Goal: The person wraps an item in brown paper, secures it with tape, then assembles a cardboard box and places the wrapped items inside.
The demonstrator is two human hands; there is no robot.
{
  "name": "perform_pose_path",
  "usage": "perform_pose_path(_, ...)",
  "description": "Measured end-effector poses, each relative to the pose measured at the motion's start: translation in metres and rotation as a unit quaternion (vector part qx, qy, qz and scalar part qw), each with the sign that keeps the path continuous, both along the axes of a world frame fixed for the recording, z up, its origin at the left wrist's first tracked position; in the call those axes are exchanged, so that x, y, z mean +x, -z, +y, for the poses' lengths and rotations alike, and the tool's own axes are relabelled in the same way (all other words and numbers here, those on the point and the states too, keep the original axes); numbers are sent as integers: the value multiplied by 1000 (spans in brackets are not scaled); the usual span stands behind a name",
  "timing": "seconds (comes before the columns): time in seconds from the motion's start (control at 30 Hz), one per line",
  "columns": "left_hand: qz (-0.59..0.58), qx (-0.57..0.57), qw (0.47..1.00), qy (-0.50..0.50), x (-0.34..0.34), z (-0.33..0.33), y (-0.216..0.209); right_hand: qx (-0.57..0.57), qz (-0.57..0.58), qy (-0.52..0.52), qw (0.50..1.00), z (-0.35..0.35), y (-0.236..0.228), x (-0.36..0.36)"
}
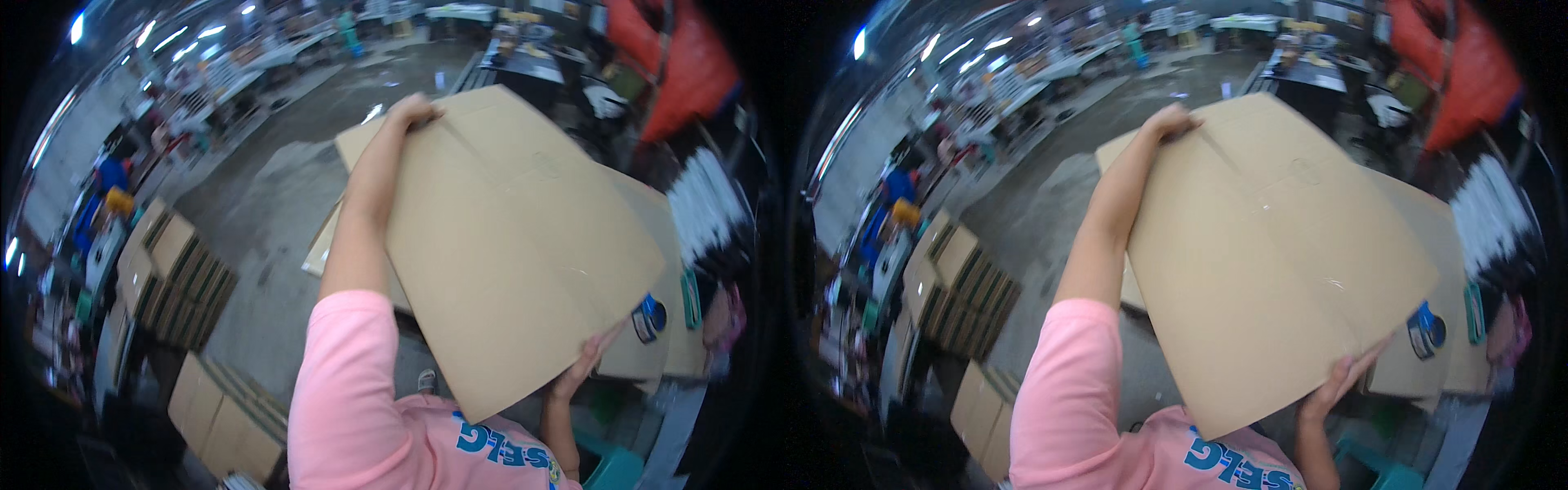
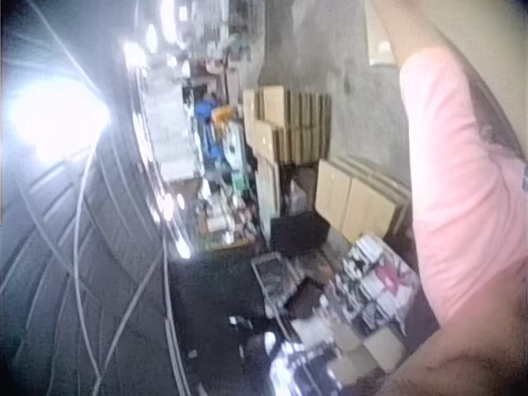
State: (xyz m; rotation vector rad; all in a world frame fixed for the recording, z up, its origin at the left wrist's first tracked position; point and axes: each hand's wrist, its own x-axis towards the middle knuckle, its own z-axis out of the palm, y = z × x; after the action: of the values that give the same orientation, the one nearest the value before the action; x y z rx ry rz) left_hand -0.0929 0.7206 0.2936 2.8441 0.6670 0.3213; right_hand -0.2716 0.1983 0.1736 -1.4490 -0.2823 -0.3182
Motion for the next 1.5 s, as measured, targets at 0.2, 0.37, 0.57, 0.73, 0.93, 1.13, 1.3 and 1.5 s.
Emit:
perform_pose_path(0.2, -72, 18, 995, -61, -196, 45, -135, -33, -147, -179, 972, 10, -78, -91)
perform_pose_path(0.37, -313, -206, 912, -166, -372, -64, -228, -31, -265, -276, 924, 7, -83, -97)
perform_pose_path(0.57, -549, -55, 833, -39, -583, -82, -264, -47, -336, -370, 865, 69, -45, -88)
perform_pose_path(0.73, -386, 395, 691, -466, -683, -179, -248, 24, -187, -534, 824, 184, -37, -120)
perform_pose_path(0.93, -231, 602, 520, -560, -762, -174, -229, -47, -227, -584, 778, 265, -30, -164)
perform_pose_path(1.13, -52, 759, 411, -503, -883, -96, -118, -113, -295, -625, 714, 362, -22, -206)
perform_pose_path(1.3, 4, 693, 478, -540, -962, -107, 74, -145, -262, -677, 672, 413, -27, -246)
perform_pose_path(1.5, 0, 120, 596, -794, -945, -168, 293, -253, -185, -727, 611, 435, -10, -265)
